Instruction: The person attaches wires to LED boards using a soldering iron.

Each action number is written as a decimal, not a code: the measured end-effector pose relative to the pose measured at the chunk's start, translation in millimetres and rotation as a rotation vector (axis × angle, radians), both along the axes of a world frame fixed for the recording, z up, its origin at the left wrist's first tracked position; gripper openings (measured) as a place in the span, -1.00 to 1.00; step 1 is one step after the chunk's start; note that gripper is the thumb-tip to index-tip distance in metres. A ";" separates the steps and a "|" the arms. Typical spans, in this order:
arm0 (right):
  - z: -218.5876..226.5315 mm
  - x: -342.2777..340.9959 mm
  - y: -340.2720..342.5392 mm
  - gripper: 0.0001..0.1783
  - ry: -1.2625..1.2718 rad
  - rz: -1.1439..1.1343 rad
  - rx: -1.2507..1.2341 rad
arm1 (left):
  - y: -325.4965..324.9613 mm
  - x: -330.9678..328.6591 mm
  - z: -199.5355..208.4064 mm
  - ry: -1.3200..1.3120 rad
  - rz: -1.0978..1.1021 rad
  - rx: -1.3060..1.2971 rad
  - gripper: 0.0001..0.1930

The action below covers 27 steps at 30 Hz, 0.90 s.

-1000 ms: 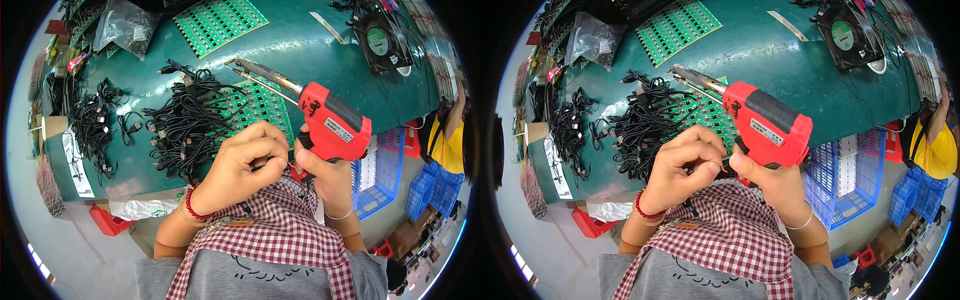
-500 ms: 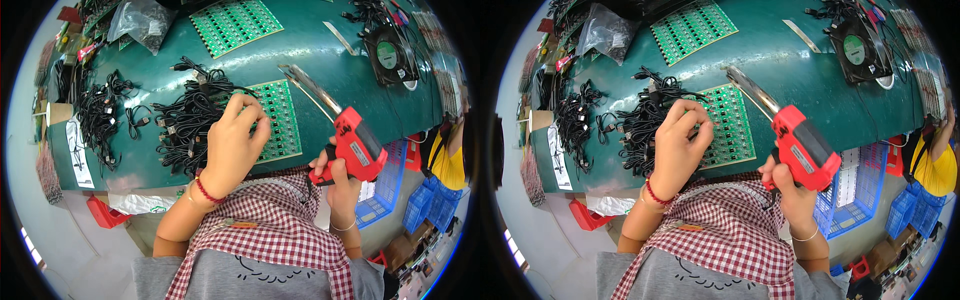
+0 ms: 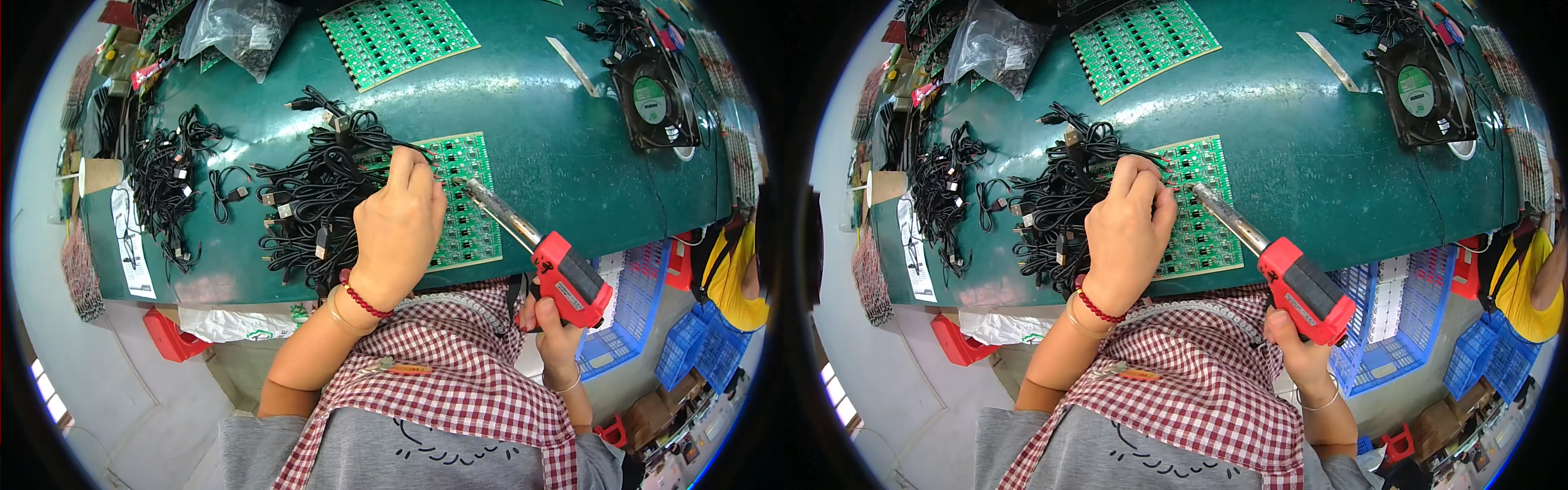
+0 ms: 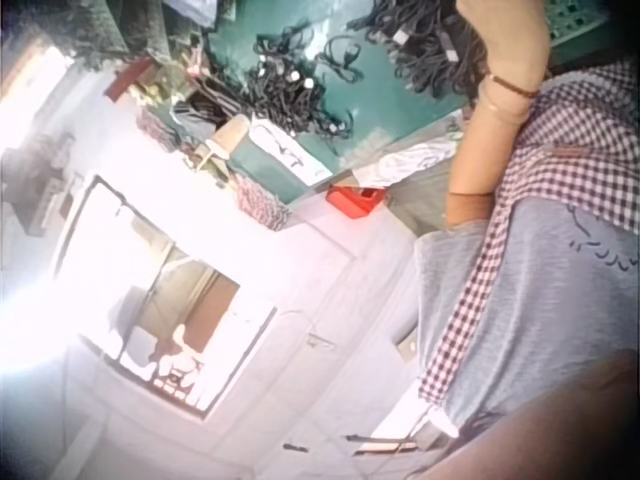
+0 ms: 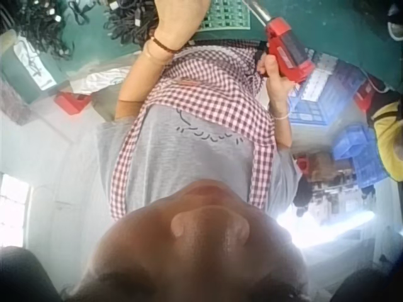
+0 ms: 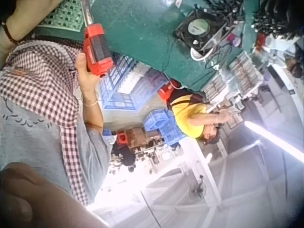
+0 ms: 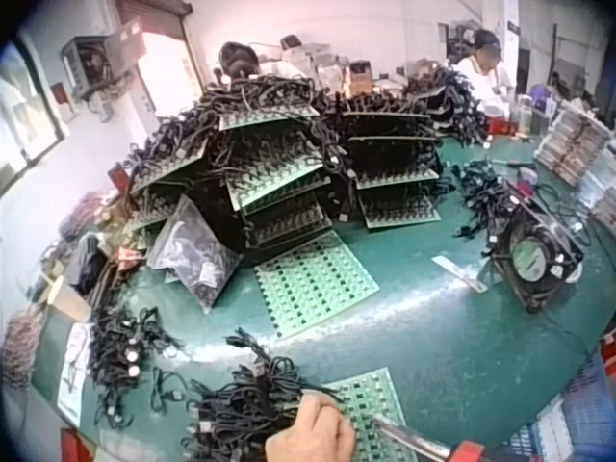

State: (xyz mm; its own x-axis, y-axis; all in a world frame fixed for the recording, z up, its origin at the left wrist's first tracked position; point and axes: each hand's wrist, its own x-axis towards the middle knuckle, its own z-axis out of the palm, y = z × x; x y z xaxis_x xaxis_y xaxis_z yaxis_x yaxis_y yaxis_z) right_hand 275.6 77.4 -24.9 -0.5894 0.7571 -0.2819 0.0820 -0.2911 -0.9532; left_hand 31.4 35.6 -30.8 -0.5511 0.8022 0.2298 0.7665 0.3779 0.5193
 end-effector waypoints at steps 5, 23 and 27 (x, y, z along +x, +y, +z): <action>0.7 -4.9 -0.2 -0.67 0.017 -0.014 0.008 | 0.3 0.9 -0.6 0.011 -0.014 -0.003 -0.90; 1.3 -9.0 -1.2 -0.65 -0.027 -0.027 0.035 | -0.5 0.2 3.7 -0.023 -0.009 -0.134 -0.86; 1.5 -8.7 -1.0 -0.65 -0.031 -0.033 0.033 | -3.0 -2.7 4.7 -0.045 -0.033 -0.120 -0.86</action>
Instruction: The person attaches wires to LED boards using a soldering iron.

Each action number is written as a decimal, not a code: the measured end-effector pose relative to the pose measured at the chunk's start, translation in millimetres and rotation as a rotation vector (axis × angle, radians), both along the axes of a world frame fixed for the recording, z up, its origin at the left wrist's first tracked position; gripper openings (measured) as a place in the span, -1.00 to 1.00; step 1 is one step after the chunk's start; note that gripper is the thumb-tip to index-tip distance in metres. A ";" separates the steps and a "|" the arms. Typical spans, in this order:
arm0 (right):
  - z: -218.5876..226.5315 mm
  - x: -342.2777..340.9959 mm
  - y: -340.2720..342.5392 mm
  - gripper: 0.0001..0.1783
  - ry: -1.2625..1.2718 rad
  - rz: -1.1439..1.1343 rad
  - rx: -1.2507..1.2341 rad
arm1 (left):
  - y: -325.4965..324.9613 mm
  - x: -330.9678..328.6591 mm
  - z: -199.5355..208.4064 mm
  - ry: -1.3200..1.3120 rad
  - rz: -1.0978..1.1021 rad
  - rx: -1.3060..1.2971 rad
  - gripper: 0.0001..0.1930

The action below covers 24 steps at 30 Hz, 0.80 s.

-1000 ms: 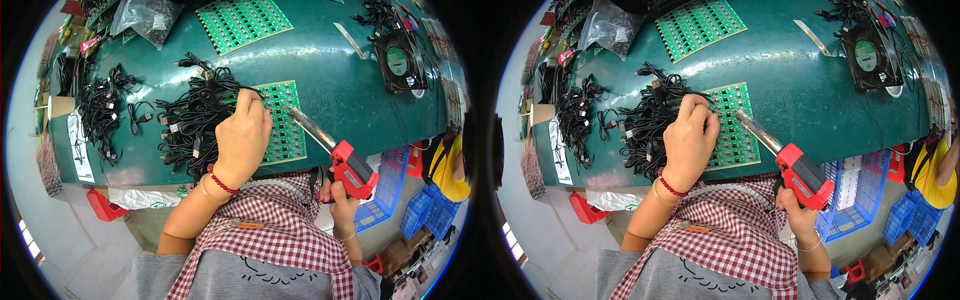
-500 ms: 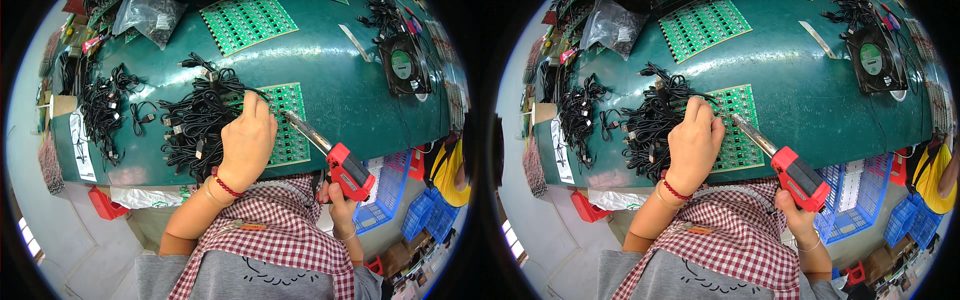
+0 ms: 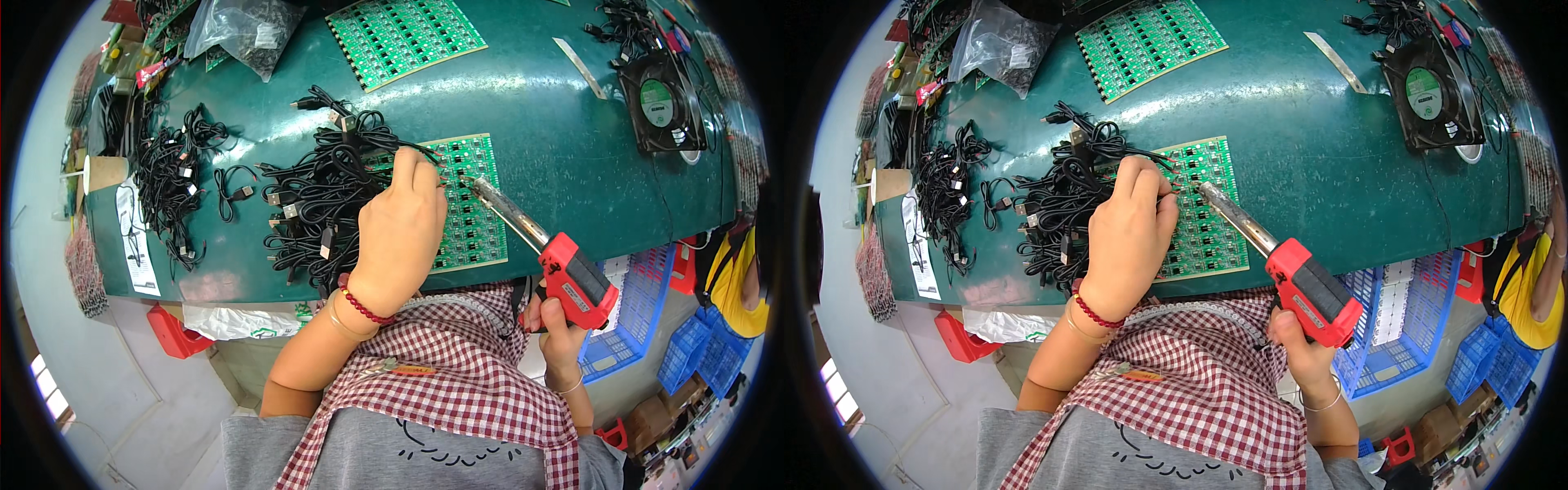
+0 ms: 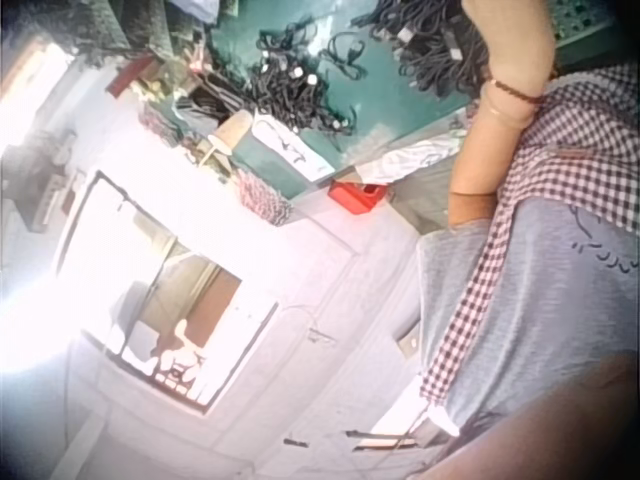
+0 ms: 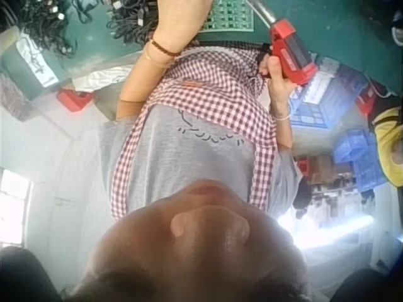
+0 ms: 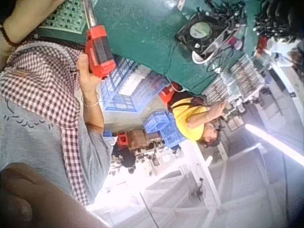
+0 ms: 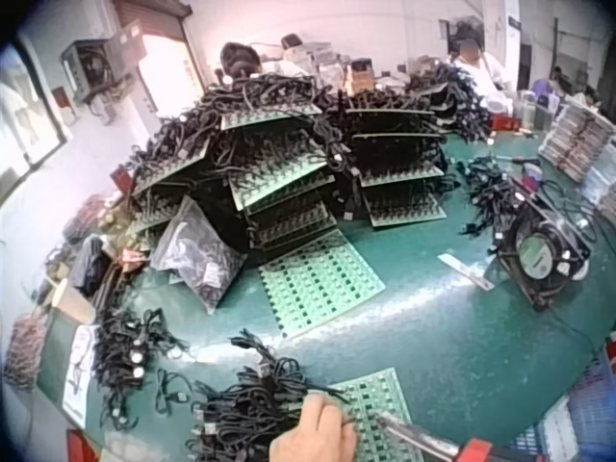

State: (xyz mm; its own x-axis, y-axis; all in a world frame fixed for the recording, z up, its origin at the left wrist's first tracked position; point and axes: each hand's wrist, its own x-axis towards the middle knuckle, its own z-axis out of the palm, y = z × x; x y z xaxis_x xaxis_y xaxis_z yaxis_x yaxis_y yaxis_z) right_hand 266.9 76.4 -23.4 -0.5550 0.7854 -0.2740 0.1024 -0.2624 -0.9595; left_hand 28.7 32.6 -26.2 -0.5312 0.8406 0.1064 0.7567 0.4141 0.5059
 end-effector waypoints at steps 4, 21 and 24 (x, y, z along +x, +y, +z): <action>1.7 -1.3 0.9 -0.66 0.018 0.000 0.008 | 0.3 -0.6 3.0 0.000 -0.021 0.013 -0.91; -0.3 -2.4 0.7 -0.69 0.039 -0.035 -0.026 | -0.8 -9.4 7.2 0.067 -0.138 -0.082 -0.94; -1.4 4.7 3.3 -0.67 0.107 -0.018 -0.086 | 1.3 -9.6 7.8 0.043 -0.068 0.022 -0.92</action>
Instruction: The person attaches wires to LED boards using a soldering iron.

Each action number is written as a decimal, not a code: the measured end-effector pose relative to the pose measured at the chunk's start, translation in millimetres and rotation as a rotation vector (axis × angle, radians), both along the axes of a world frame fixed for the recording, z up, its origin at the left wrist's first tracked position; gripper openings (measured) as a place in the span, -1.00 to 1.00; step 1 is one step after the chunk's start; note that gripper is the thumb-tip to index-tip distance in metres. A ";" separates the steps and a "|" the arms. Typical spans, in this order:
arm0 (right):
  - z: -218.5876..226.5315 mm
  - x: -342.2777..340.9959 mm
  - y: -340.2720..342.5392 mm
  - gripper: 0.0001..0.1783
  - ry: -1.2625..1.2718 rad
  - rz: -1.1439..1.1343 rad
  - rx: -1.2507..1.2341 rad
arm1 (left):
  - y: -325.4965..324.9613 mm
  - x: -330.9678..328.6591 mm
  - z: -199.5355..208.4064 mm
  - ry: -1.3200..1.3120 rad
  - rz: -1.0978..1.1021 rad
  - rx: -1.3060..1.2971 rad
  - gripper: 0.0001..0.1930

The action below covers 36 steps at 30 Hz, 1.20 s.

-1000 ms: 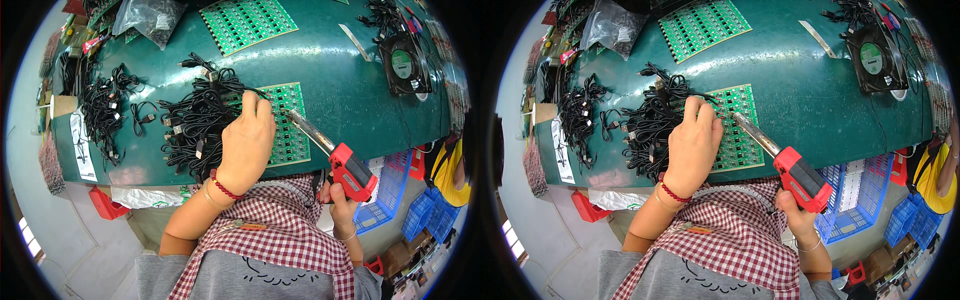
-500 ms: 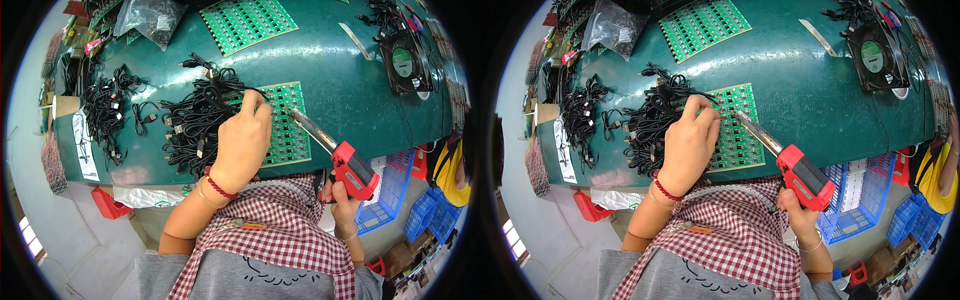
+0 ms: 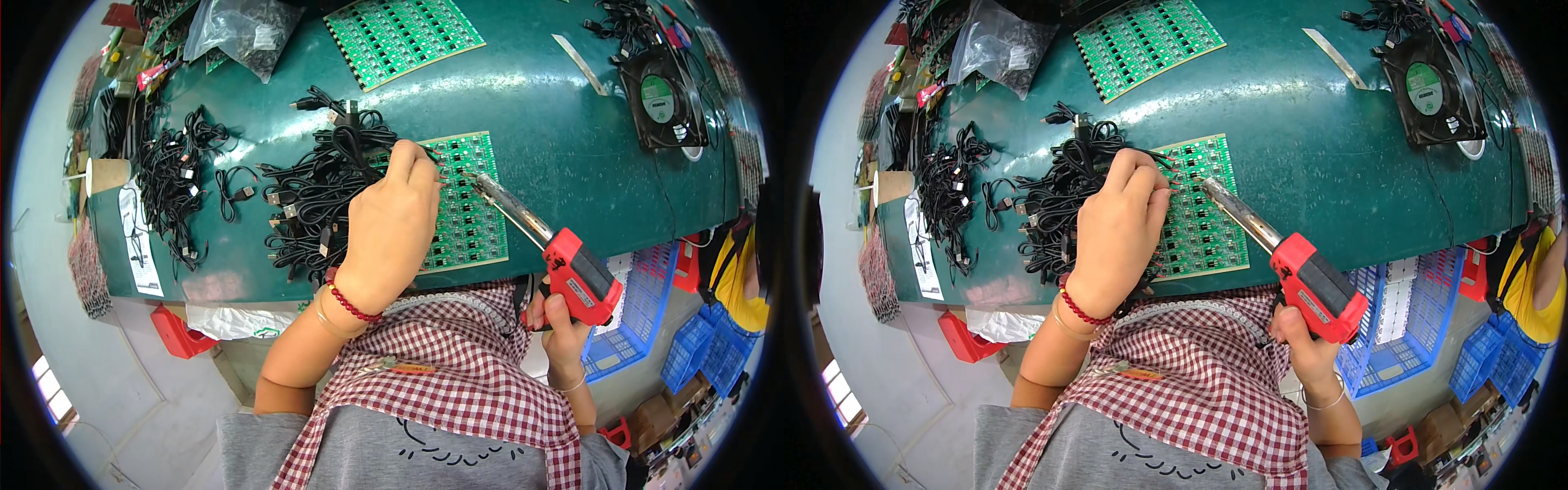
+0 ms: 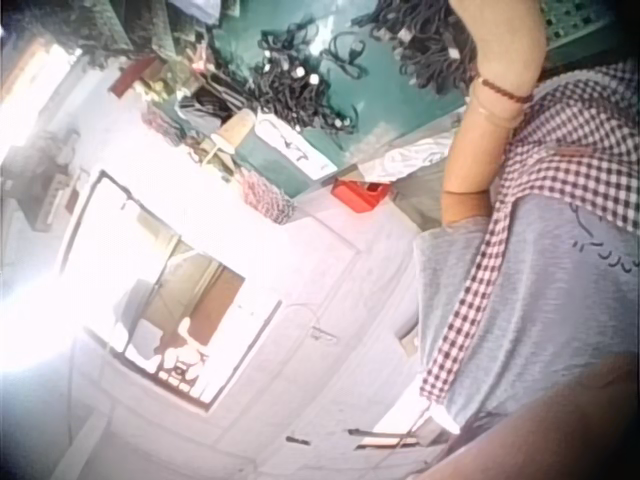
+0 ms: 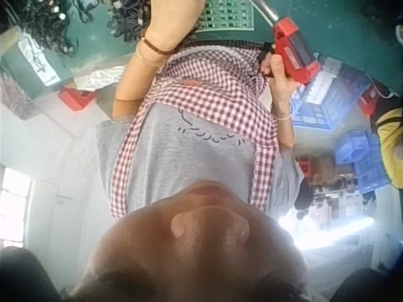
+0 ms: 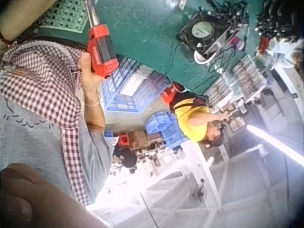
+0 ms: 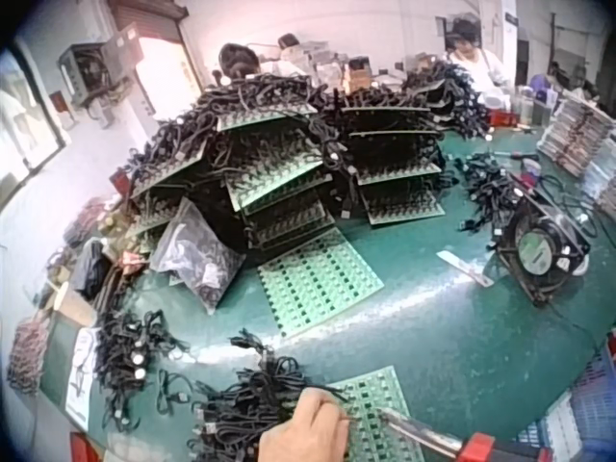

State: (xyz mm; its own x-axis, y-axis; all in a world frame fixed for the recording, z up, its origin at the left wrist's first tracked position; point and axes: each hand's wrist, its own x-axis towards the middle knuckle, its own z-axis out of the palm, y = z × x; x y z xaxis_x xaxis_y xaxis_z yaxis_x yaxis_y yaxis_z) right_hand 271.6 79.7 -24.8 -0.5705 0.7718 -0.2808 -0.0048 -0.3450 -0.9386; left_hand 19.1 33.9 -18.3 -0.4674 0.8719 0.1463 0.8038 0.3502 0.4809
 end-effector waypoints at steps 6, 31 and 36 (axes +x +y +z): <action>-4.6 0.9 -5.1 -0.71 -0.142 0.042 0.069 | 1.2 0.5 -5.4 0.015 0.001 -0.012 -0.91; -3.0 -1.8 -4.4 -0.70 -0.192 0.090 0.151 | 1.1 4.2 -7.9 0.020 0.020 0.008 -0.88; -1.5 -2.8 -4.9 -0.70 -0.186 0.078 0.129 | -1.0 2.4 -5.4 0.028 -0.025 -0.027 -0.91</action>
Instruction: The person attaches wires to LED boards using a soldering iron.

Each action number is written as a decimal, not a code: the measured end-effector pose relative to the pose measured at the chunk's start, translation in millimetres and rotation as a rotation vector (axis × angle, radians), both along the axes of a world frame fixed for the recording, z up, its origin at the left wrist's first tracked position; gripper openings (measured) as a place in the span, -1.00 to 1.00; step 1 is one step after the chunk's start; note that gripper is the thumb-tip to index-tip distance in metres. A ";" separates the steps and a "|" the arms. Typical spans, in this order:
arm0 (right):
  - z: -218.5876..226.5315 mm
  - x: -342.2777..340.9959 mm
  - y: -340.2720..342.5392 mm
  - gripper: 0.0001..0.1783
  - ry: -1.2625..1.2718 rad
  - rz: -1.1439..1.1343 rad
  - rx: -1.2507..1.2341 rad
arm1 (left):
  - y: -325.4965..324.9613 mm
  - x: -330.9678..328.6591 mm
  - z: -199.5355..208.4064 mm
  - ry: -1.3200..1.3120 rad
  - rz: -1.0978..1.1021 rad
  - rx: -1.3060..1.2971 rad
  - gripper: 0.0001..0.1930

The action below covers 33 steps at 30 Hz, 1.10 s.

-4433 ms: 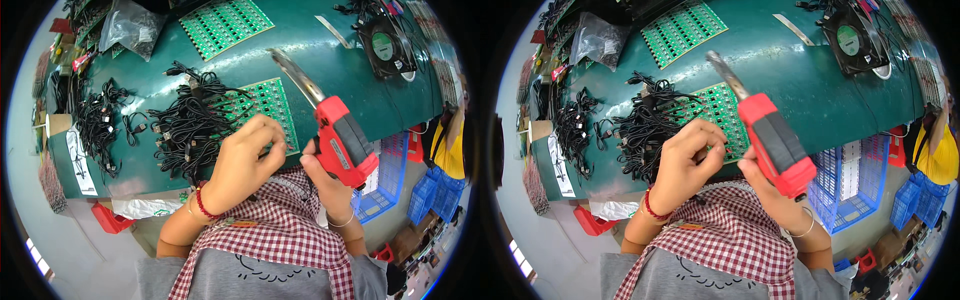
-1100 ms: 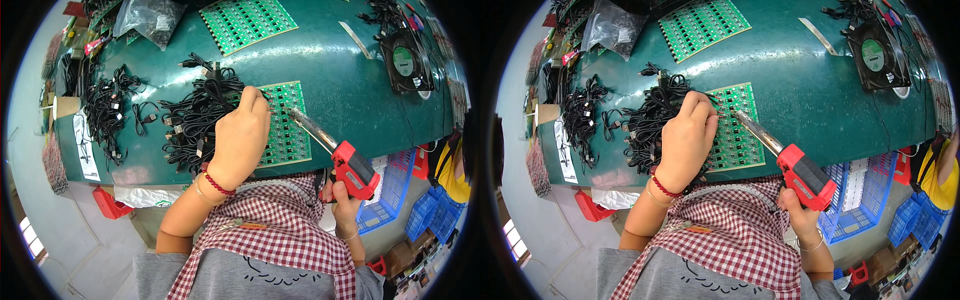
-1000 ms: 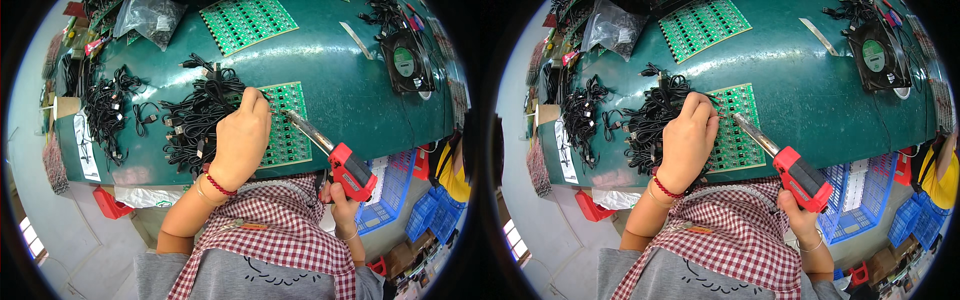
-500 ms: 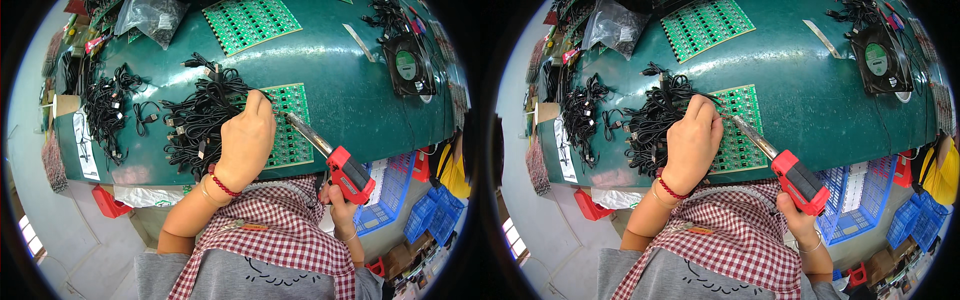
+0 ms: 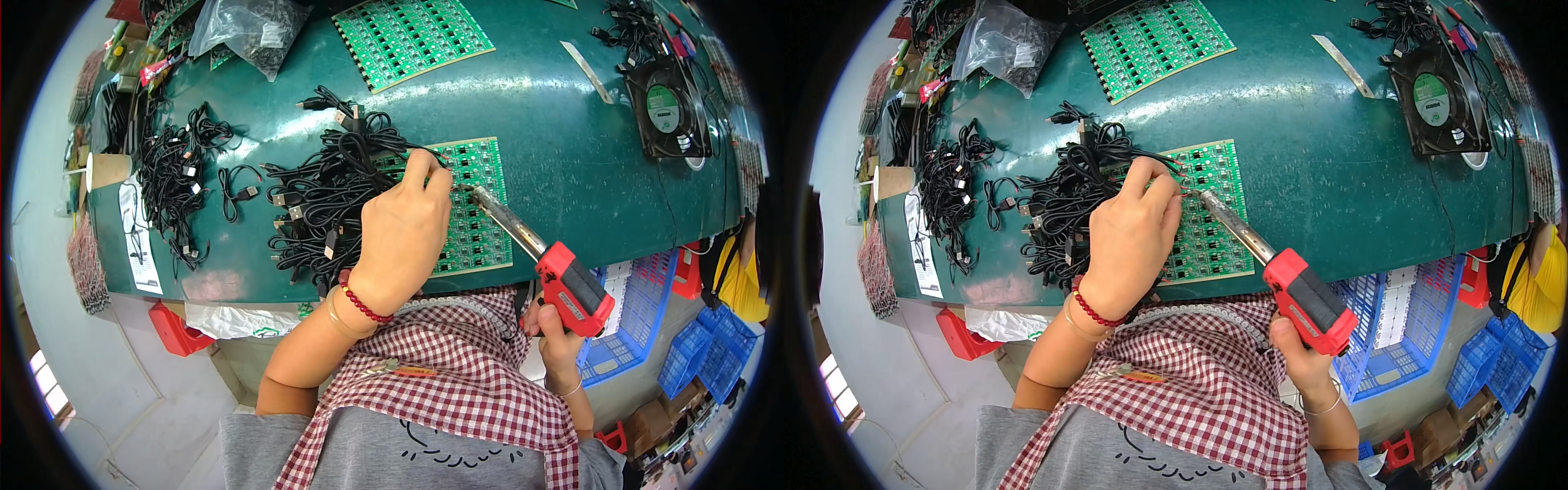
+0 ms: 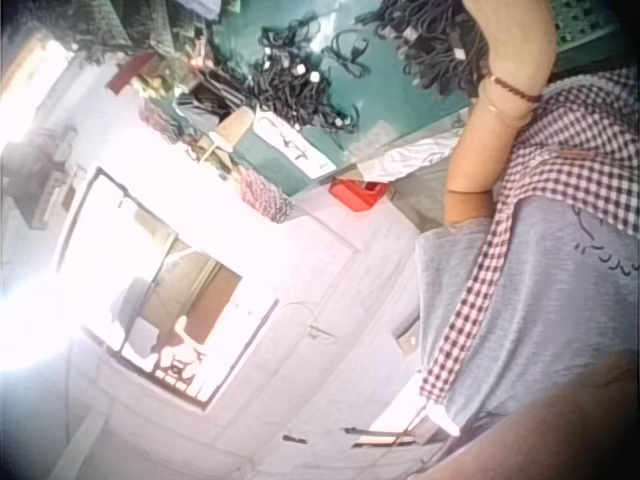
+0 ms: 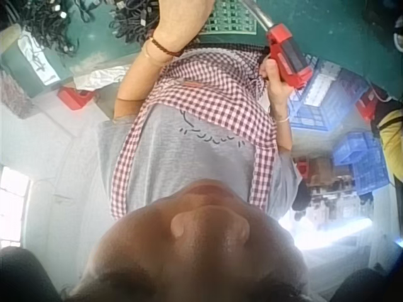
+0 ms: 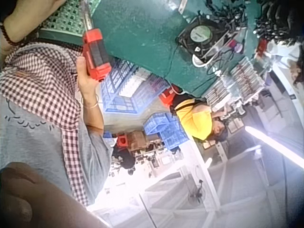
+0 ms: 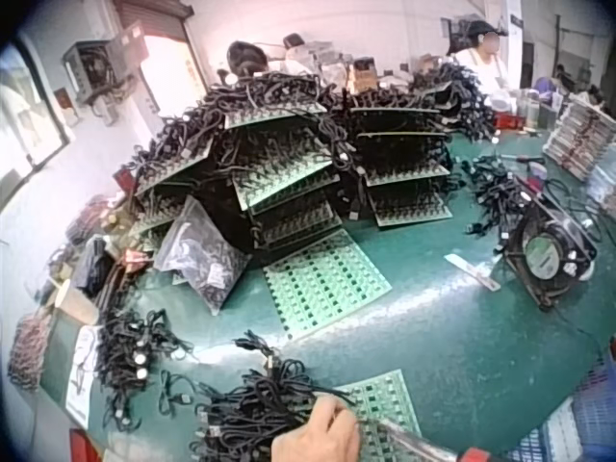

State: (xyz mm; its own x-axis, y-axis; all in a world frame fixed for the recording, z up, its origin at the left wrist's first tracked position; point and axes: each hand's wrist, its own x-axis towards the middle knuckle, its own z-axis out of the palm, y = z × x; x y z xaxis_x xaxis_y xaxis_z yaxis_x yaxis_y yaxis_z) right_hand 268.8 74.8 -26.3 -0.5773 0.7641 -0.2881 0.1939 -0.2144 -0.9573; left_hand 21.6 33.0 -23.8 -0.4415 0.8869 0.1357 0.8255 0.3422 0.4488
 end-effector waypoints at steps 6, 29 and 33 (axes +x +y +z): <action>3.0 -3.2 -0.7 -0.71 0.022 -0.061 -0.021 | -1.6 -2.0 -0.1 0.019 -0.028 -0.018 -0.94; -5.4 6.2 -2.0 -0.73 0.016 0.023 0.020 | -0.3 -0.8 0.9 0.020 0.000 -0.002 -0.91; -5.6 5.8 -1.5 -0.74 -0.008 0.032 0.060 | 0.4 0.6 0.1 0.023 0.002 -0.012 -0.91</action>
State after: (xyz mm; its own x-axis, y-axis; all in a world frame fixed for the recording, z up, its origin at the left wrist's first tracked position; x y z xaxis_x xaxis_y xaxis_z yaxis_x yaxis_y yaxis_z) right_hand 274.6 73.3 -32.0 -0.5995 0.7614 -0.2465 0.2071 -0.1499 -0.9668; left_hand 22.2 33.4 -23.6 -0.4405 0.8875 0.1350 0.8348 0.3496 0.4254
